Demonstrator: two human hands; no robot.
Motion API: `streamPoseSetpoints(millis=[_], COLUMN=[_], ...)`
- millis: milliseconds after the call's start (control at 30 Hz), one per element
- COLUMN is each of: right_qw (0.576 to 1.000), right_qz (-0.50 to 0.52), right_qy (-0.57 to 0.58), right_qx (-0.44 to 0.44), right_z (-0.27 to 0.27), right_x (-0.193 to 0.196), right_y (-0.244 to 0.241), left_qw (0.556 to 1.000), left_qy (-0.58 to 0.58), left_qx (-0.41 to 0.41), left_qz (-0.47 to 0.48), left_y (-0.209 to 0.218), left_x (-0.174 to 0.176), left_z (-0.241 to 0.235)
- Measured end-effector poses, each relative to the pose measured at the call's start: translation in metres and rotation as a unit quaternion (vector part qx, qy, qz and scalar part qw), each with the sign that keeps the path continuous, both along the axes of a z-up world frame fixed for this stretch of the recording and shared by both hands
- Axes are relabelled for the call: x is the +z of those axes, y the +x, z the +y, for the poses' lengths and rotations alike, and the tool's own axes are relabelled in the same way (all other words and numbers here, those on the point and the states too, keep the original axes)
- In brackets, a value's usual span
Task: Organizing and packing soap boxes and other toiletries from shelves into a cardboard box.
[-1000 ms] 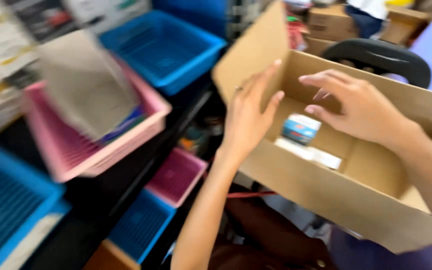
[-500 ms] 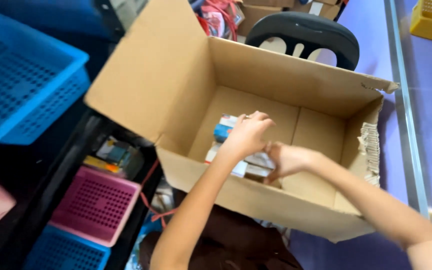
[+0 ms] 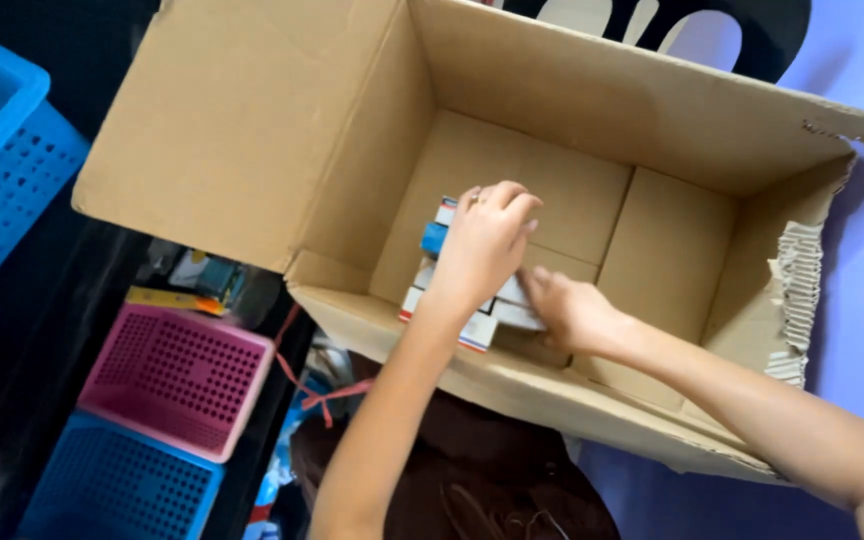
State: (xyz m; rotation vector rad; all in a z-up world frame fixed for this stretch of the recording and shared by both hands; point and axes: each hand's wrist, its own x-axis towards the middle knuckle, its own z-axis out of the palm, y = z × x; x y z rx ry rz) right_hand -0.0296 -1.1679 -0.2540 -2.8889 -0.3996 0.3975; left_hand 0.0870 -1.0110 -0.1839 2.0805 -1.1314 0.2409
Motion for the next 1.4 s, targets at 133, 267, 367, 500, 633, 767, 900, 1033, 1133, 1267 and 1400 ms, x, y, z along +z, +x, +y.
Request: streamPoseSetpoints(millis=[133,267,367,500,633,767,900,1033,1133,1267,1400], right_qw=[0.994,0.989,0.989,0.969,0.954,0.935,0.875,0.856,0.876,0.85,0.813], right_qz=[0.026,0.052,-0.048,-0.126,-0.125,-0.114,-0.019,0.04,0.029,-0.062,-0.007], right_qy=[0.043,-0.043,0.001,0.171,0.269,0.331,0.476,0.49,0.441,0.417,0.447], right_qx=[-0.1,-0.128,-0.14,-0.129,-0.032,0.045,0.082,0.159,0.192,0.315,0.372], right_z=[-0.015,-0.021,-0.037,-0.035,0.004,0.057,0.126,0.211,0.267,0.334,0.405], right_x=[0.035,0.144,0.182,0.236,0.266,0.277,0.27,0.285,0.288,0.292,0.339], right_y=[0.014,0.017,0.0,-0.017,-0.016,-0.001,0.017,0.017,0.007,-0.006,-0.014], left_qw=[1.0,0.994,0.956,0.87,0.874,0.881,0.816,0.794,0.804,0.84,0.865], left_qy=[-0.005,-0.092,-0.203,-0.32,-0.325,-0.342,-0.497,-0.562,-0.559,-0.504,-0.44], left_qx=[-0.013,-0.031,-0.089,-0.226,-0.239,-0.1,0.002,0.042,0.107,0.155,0.236], left_qz=[-0.01,0.051,0.193,0.301,0.269,0.311,0.297,0.227,0.171,0.127,0.056], left_y=[-0.002,-0.006,-0.011,-0.032,-0.066,-0.079,-0.095,-0.136,-0.17,-0.213,-0.257], left_x=[0.007,0.021,0.032,0.061,0.067,0.059,0.085,0.145,0.177,0.205,0.242], left_z=[0.001,0.004,0.014,0.036,0.053,0.1,0.168,0.242,0.292,0.357,0.426])
